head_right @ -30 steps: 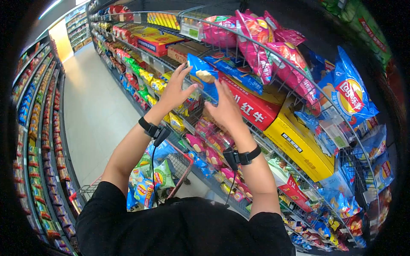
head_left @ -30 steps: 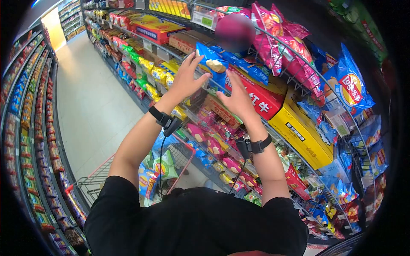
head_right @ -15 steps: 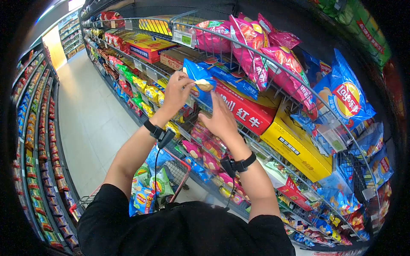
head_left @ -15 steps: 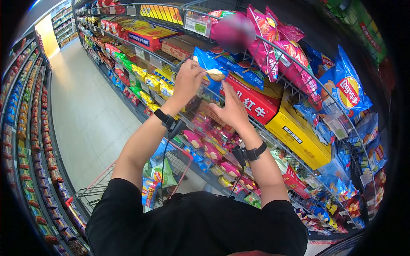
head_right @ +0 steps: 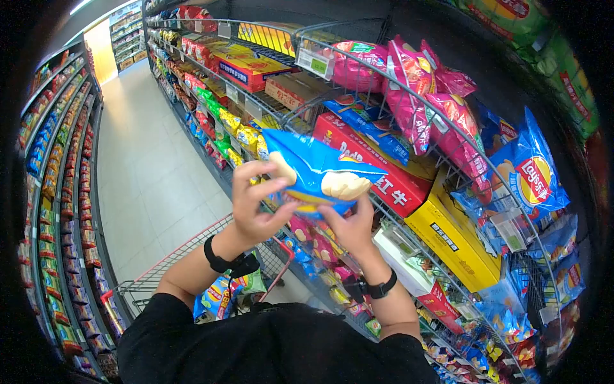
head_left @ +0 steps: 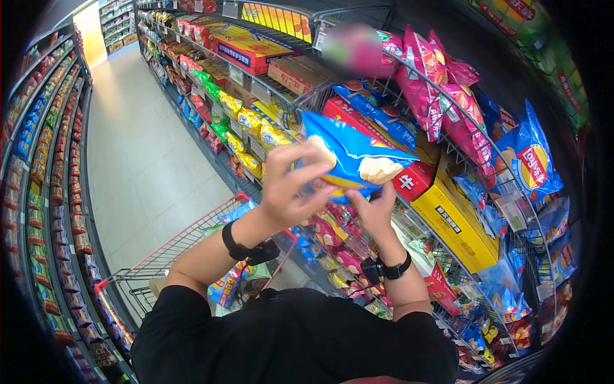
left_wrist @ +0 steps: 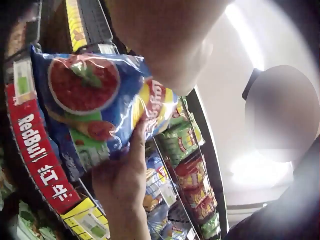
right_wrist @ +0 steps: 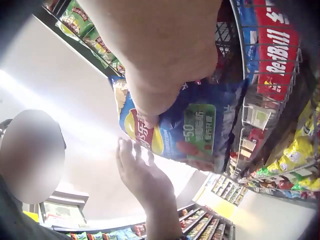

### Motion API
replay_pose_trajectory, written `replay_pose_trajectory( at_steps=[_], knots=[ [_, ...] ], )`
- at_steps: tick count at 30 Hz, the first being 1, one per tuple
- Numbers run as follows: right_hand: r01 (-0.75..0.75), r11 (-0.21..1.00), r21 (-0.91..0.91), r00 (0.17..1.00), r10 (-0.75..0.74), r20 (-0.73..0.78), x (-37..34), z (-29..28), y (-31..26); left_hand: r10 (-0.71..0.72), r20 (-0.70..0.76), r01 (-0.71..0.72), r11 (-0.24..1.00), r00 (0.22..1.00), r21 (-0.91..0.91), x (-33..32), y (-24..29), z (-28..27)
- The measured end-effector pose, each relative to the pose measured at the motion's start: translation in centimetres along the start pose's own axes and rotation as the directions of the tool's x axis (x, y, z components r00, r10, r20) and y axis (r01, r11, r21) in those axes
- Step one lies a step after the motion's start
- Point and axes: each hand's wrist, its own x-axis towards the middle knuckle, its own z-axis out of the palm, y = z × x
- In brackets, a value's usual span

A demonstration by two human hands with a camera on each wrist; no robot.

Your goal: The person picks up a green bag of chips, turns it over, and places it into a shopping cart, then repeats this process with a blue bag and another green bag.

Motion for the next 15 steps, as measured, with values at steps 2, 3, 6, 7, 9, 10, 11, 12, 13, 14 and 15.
replay_pose_trajectory(
  at_steps=[2,3,6,7,9,10,11,12,13,14,15],
  knots=[
    [-0.082,0.989,0.124,0.995,0.074,0.068,-1.6,1.0,-0.1,-0.201,-0.086,0.201,0.980,0.976,-0.006,-2.4,-0.1,-1.3],
    [-0.145,0.975,0.169,0.987,0.131,0.095,-2.6,1.5,0.5,-0.279,-0.012,0.279,0.960,0.960,0.025,-4.3,-1.0,-2.0],
    [-0.318,0.939,0.131,0.939,0.293,0.183,-6.3,2.2,2.6,-0.657,0.434,0.770,0.390,0.617,-0.505,-10.1,-1.1,-2.3],
    [-0.392,0.910,0.132,0.906,0.358,0.225,-7.4,2.4,2.6,-0.630,0.590,0.849,0.243,0.505,-0.469,-10.6,-0.2,-3.4],
    [-0.518,0.850,0.099,0.833,0.474,0.286,-9.7,2.6,3.1,-0.695,0.593,0.895,0.173,0.406,-0.411,-13.9,1.1,-3.7],
    [-0.515,0.855,0.064,0.823,0.472,0.314,-10.6,2.5,3.3,-0.726,0.598,0.923,0.137,0.340,-0.360,-15.2,1.6,-3.9],
    [-0.507,0.861,0.033,0.816,0.467,0.341,-11.4,2.4,3.4,-0.729,0.626,0.942,0.077,0.277,-0.327,-16.3,2.3,-4.1],
    [-0.493,0.870,0.003,0.809,0.457,0.368,-12.1,2.2,3.5,-0.727,0.651,0.955,0.023,0.218,-0.294,-16.5,3.1,-4.4],
    [-0.483,0.876,-0.012,0.814,0.453,0.363,-12.8,2.2,3.5,-0.720,0.675,0.965,-0.027,0.161,-0.259,-16.8,3.9,-4.6],
    [-0.516,0.856,0.035,0.811,0.475,0.343,-13.4,2.1,3.3,-0.707,0.688,0.960,-0.041,0.167,-0.275,-17.6,4.7,-4.6],
    [-0.543,0.836,0.085,0.808,0.492,0.323,-13.8,2.1,3.1,-0.693,0.699,0.956,-0.049,0.176,-0.290,-18.6,5.4,-4.5]
  ],
)
